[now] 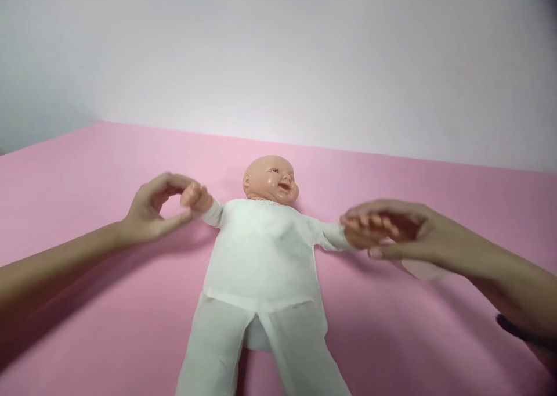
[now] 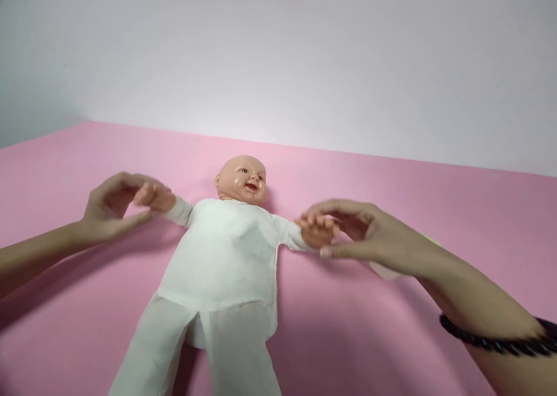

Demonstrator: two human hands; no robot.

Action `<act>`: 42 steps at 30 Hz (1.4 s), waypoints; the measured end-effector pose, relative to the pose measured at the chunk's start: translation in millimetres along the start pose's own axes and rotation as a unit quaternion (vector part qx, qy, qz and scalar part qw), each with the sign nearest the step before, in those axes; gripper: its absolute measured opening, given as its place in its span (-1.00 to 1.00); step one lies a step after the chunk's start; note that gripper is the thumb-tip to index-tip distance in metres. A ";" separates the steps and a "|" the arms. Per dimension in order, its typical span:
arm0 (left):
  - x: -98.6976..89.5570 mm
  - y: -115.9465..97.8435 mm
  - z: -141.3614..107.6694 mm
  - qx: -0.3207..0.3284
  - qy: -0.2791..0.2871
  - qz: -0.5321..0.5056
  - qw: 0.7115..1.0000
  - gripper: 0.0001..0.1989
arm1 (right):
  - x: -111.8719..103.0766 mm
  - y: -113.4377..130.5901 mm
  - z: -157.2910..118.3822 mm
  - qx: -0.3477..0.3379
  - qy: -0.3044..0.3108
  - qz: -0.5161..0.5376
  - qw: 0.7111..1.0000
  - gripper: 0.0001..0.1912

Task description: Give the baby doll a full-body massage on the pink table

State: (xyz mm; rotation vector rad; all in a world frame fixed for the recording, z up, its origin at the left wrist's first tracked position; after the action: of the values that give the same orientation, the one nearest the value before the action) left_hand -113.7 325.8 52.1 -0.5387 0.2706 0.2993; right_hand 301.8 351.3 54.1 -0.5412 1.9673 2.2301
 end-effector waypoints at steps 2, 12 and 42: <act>2.1 -22.9 -16.2 0.143 0.099 0.030 0.984 -0.57 | 7.3 -1.6 -19.0 -0.017 0.074 -0.047 0.996 -0.69; 9.4 -52.4 -35.0 0.344 0.287 0.111 0.887 -0.78 | 48.1 -6.7 -61.3 -0.301 0.230 -0.284 0.881 -0.64; 8.8 24.8 5.3 0.034 0.016 0.224 0.974 -0.70 | 1.8 0.0 11.6 -0.015 -0.068 -0.063 0.996 -0.46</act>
State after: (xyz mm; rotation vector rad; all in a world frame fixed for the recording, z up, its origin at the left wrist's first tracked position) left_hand -113.3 350.8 42.2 -0.4099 0.4330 0.7161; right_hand 298.0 362.4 54.5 -0.4891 1.7856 2.1610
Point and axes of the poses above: each hand's wrist, its own z-axis towards the middle knuckle, its own x-axis out of the palm, y = z × x, the point moved 5 cm from there along z, towards the middle knuckle, and after that the axes turned 12 degrees about -y, right-handed, at the moved point
